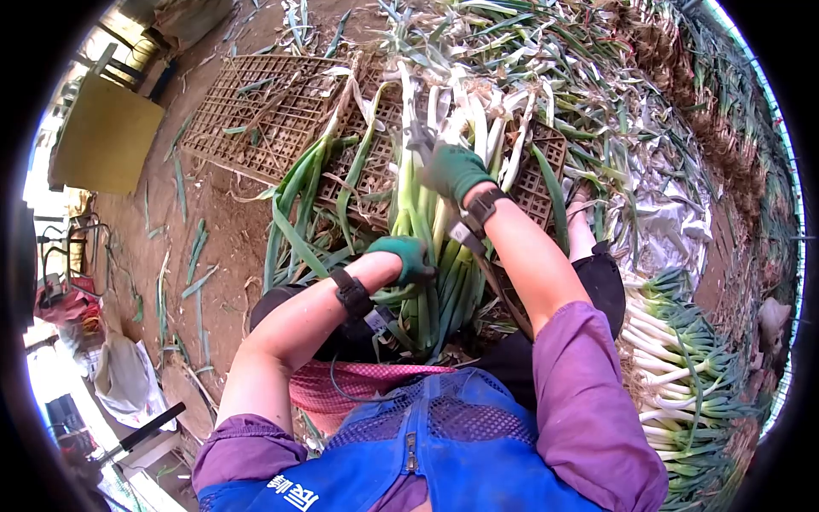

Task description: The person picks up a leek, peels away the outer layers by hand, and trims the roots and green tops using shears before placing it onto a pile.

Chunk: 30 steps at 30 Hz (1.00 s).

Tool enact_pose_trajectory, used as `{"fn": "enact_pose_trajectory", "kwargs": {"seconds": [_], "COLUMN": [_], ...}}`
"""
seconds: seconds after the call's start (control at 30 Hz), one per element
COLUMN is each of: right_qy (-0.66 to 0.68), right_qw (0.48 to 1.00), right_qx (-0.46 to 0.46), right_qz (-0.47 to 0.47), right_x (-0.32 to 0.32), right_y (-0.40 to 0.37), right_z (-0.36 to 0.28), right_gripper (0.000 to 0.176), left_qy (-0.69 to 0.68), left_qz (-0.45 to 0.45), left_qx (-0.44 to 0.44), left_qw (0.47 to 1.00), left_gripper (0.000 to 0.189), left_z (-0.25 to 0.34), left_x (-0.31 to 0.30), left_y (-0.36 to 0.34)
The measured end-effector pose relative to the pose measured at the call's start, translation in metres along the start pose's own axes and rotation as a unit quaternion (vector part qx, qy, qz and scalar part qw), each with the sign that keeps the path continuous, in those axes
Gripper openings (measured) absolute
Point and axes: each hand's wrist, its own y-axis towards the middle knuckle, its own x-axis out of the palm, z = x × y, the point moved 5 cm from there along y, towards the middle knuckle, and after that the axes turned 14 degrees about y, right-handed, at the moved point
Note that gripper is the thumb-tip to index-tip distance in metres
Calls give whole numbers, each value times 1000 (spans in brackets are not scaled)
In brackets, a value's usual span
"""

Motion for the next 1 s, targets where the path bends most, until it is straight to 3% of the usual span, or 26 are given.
{"fn": "enact_pose_trajectory", "kwargs": {"seconds": [0.07, 0.1, 0.2, 0.23, 0.33, 0.37, 0.43, 0.53, 0.57, 0.7, 0.8, 0.87, 0.93, 1.0], "right_qy": [-5, 19, 69, 74, 69, 89, 87, 123, 137, 121, 115, 104, 120, 91], "right_qw": [997, 996, 992, 990, 993, 991, 991, 986, 984, 990, 990, 989, 989, 993], "right_qx": [-37, -35, -6, 6, -75, -70, -73, -88, -94, -57, -74, -102, -86, -68], "right_qz": [-65, -73, -109, -120, -59, -68, -64, -73, -66, -47, -35, -3, 22, -22], "right_x": [5, 12, 22, 24, 38, 37, 45, 41, 42, 35, 36, 35, 37, 30], "right_y": [-31, -45, -106, -123, -145, -158, -169, -190, -194, -193, -185, -176, -159, -168], "right_z": [1, 10, 30, 34, 68, 65, 72, 57, 56, 56, 57, 58, 63, 42], "right_gripper": [48, 49, 53, 56, 56, 55, 55, 54, 53, 54, 52, 46, 49, 50], "left_qy": [-8, 32, -60, -71, -181, -230, -51, 29, 53, -43, 93, 66, -47, 149], "left_qz": [-21, -34, 72, 111, 243, 245, 164, 165, 151, 163, 169, 203, 120, 192], "left_qx": [16, -50, -218, -212, -133, -142, -79, 8, -10, 95, 173, 216, 185, 204], "left_qw": [1000, 998, 971, 968, 944, 931, 982, 986, 987, 981, 966, 953, 974, 948], "left_gripper": [56, 56, 45, 47, 58, 59, 58, 50, 46, 33, 50, 59, 54, 51], "left_z": [-8, -22, -87, -95, -125, -111, -101, -105, -97, -91, -69, -83, -93, -94], "left_x": [-17, -17, -21, -23, 16, 8, 13, 29, 21, 15, -13, -14, -3, 4], "left_y": [-6, 3, 33, 29, 63, 45, 61, 93, 81, 65, 22, 21, 25, 40]}}
